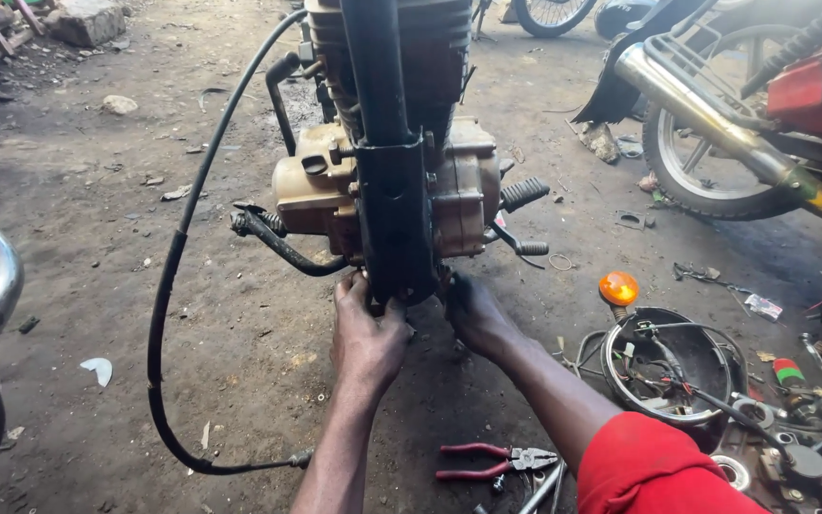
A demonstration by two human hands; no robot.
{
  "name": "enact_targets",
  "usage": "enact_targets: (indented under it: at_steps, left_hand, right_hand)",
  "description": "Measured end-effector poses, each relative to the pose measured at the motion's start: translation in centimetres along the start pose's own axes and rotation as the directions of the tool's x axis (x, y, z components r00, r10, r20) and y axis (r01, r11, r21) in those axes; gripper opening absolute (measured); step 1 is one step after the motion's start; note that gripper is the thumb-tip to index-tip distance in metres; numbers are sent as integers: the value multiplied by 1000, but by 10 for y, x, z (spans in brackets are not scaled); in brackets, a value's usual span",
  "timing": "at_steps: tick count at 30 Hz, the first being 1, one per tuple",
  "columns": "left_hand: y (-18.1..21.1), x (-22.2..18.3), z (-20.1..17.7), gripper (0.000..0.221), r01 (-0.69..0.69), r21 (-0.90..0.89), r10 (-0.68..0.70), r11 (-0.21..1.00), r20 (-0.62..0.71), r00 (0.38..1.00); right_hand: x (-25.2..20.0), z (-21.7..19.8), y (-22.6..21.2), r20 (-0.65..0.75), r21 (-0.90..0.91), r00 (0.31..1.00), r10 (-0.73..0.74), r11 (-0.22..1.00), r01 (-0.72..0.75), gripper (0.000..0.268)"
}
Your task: Repairing a motorcycle engine and frame using various hand tools like wrenches and pliers
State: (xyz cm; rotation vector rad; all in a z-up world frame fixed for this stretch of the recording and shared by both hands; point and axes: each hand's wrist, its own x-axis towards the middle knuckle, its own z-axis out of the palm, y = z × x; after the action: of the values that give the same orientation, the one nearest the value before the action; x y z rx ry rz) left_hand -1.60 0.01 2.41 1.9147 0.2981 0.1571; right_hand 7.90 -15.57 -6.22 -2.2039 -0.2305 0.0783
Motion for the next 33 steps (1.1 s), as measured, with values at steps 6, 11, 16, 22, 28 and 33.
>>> enact_targets:
  at_steps: [6,11,16,22,28,33]
  left_hand:
    - [-1,0,3,59,-22,-48,21,999,-32,999]
    - [-8,5,10,60,-33,-70,30,997,-48,998]
    - [-5,4,4,59,-26,-38,24,999,-43,999]
    - [-21,12,8,55,-114,-52,112,992,-35,993]
    - [-15,11,5,56,-61,-12,61,998,-26,998]
    - [-21,16,11,52,-73,29,74,997,-44,996]
  right_hand:
    - [14,-6,-1,-63,5,995,-78,997,78,51]
    - [7,-10,-21,-59,-229,998,-14,973,0,38]
    - [20,-6,3,-17,-280,997,-69,958,61,33]
    - [2,-46,-16,358,134,879,316,914,-383,35]
    - [0,-48,-24,292,190,811,506,801,-568,22]
    - [24,-19,32,228,32,972,60,997,-69,30]
